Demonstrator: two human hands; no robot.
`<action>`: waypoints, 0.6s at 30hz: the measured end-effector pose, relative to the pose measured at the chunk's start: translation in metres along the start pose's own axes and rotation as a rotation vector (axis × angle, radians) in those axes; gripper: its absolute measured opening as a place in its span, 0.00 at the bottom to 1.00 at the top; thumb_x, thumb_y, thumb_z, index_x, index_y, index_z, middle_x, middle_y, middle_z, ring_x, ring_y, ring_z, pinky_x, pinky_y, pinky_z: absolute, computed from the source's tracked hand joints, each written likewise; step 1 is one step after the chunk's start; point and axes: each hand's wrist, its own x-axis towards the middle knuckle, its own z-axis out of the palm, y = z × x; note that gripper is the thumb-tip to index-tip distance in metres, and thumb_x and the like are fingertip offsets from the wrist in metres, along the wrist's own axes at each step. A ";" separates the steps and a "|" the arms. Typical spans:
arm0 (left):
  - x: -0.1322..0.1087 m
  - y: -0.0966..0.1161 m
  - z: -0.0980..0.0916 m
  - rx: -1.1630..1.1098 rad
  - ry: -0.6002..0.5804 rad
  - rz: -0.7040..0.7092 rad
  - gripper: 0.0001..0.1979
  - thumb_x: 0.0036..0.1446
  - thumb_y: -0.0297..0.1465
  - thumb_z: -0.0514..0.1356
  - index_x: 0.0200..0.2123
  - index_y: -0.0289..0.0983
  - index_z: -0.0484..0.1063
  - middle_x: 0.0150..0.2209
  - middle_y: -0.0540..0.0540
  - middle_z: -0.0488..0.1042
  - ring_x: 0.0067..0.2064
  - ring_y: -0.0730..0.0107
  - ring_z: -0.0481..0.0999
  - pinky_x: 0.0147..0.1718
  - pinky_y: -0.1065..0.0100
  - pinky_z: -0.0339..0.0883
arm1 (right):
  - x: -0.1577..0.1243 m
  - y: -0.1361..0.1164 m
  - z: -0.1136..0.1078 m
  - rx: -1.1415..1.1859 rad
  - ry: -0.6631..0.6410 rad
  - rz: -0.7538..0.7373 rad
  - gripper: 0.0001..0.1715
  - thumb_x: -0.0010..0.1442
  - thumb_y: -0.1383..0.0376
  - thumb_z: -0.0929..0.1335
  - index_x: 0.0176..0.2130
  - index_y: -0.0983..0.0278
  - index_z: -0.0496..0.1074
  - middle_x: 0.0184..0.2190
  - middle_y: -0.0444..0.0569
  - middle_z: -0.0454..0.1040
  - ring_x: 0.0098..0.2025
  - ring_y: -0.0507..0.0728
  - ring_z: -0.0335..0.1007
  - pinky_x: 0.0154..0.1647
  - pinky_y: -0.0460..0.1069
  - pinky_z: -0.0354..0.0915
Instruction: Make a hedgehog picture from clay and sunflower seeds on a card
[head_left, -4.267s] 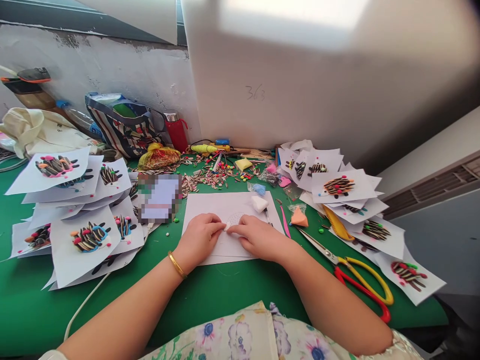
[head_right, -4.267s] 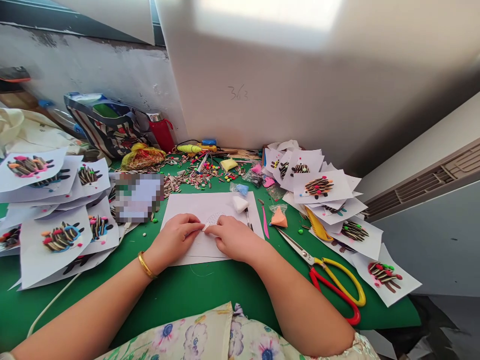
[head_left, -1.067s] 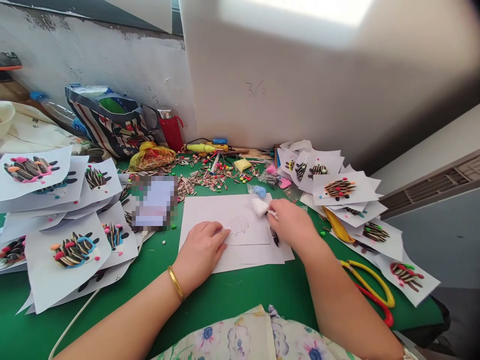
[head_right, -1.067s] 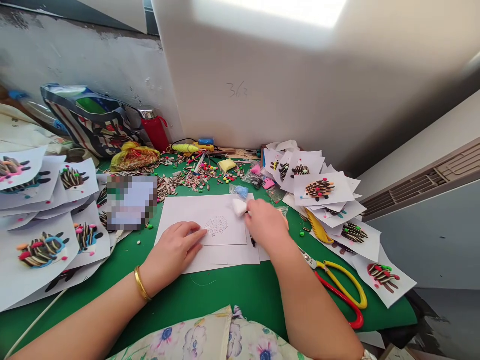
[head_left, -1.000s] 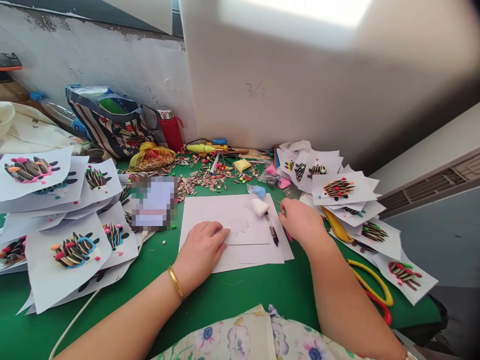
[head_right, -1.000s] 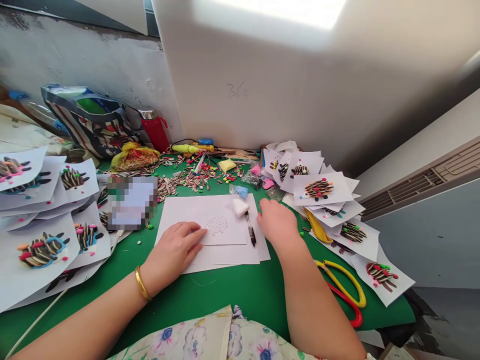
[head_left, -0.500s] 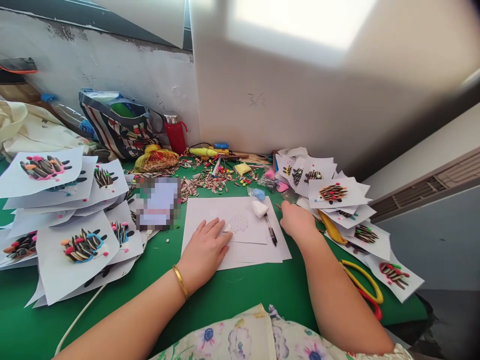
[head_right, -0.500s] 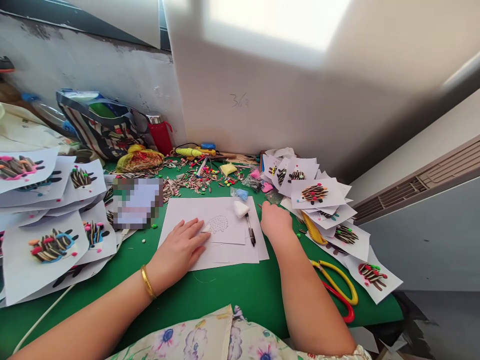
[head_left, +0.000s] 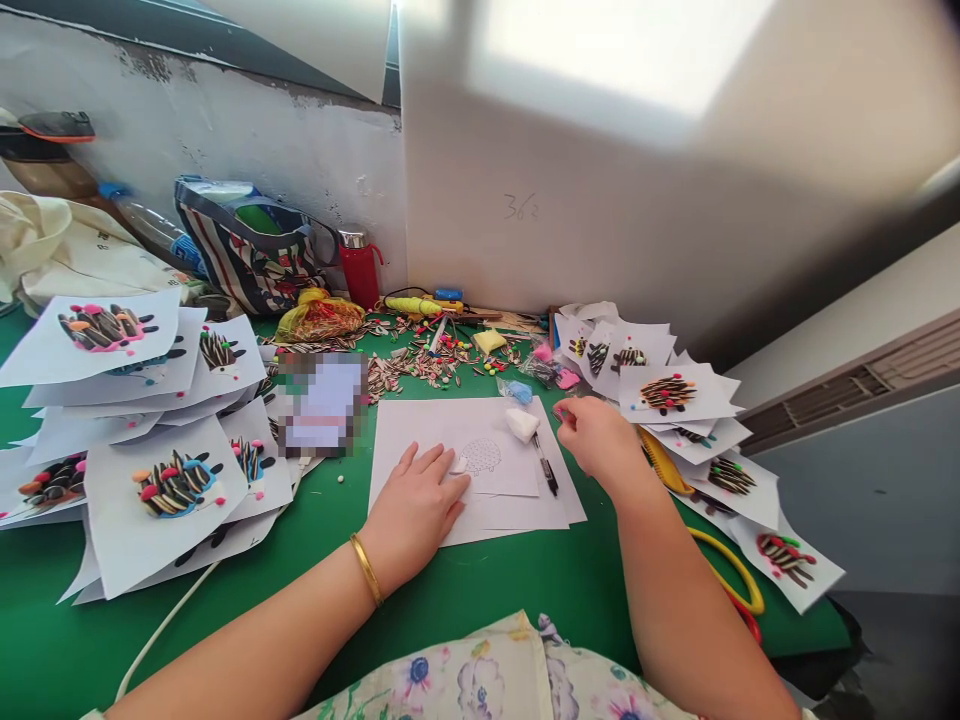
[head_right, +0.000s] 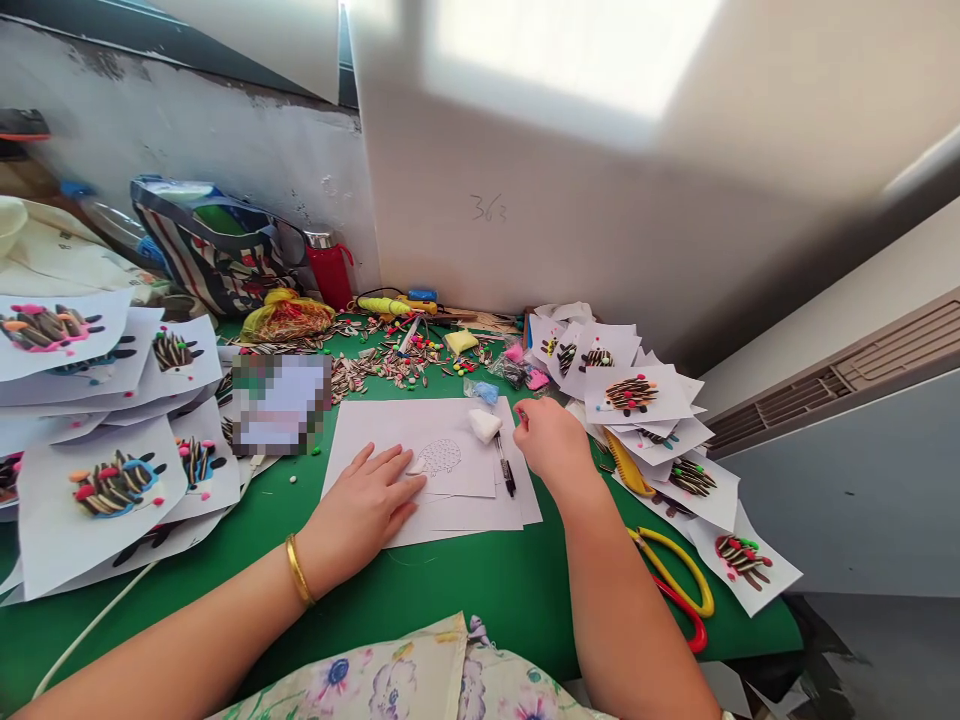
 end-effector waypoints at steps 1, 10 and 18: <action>0.000 0.000 0.000 -0.004 0.003 -0.001 0.12 0.60 0.31 0.58 0.47 0.42 0.74 0.54 0.40 0.72 0.60 0.51 0.67 0.61 0.42 0.54 | -0.004 -0.006 -0.002 0.091 0.009 -0.053 0.18 0.58 0.69 0.62 0.45 0.60 0.74 0.41 0.50 0.74 0.38 0.57 0.71 0.34 0.48 0.61; -0.001 -0.001 0.001 -0.019 0.020 -0.001 0.12 0.60 0.31 0.59 0.48 0.42 0.74 0.55 0.39 0.71 0.60 0.50 0.67 0.60 0.41 0.55 | -0.012 -0.027 0.012 0.348 -0.048 -0.247 0.13 0.59 0.67 0.62 0.40 0.60 0.73 0.38 0.47 0.75 0.37 0.54 0.70 0.34 0.46 0.60; 0.000 0.000 -0.001 -0.003 -0.027 -0.014 0.13 0.61 0.31 0.57 0.49 0.41 0.74 0.57 0.39 0.70 0.61 0.51 0.66 0.62 0.42 0.54 | 0.034 0.019 0.018 -0.196 0.033 0.000 0.15 0.63 0.66 0.62 0.48 0.64 0.72 0.44 0.57 0.73 0.43 0.61 0.72 0.37 0.50 0.62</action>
